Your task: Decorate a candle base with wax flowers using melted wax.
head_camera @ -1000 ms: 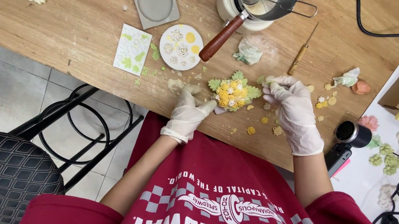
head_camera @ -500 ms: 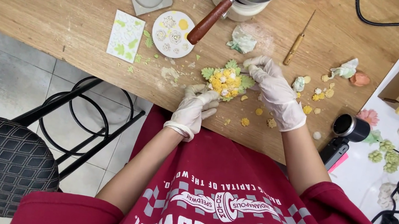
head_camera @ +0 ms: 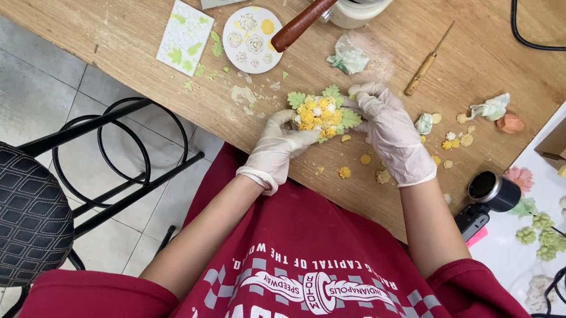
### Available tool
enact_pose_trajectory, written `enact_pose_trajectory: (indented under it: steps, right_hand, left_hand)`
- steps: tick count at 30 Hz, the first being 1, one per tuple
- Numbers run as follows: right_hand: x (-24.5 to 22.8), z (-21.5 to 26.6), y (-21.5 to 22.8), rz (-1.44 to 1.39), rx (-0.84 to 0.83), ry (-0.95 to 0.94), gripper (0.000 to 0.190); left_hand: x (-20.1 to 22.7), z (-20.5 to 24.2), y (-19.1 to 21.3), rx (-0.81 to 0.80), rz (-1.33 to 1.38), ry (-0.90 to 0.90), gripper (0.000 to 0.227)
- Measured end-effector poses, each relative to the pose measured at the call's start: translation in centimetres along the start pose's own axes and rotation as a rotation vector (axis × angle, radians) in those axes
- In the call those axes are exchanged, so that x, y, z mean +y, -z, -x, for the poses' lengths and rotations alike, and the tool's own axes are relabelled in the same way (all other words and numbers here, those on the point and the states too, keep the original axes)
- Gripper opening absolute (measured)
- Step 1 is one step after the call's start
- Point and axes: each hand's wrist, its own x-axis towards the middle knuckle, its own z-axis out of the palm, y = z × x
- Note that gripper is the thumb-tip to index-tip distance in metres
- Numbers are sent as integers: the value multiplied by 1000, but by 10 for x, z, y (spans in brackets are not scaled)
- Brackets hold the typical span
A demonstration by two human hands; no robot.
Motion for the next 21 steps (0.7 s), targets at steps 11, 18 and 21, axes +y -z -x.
enact_pose_trajectory:
  steps: [11, 18, 21]
  right_hand:
    - [-5, 44, -38, -200, 29, 136, 25]
    - [-46, 103, -87, -259, -11, 216, 33]
    - [-61, 121, -105, -268, 24, 222, 36]
  left_hand:
    - [24, 38, -21, -64, 105, -380, 73]
    - [51, 79, -25, -234, 230, -449, 72]
    - [61, 91, -25, -262, 210, -459, 70]
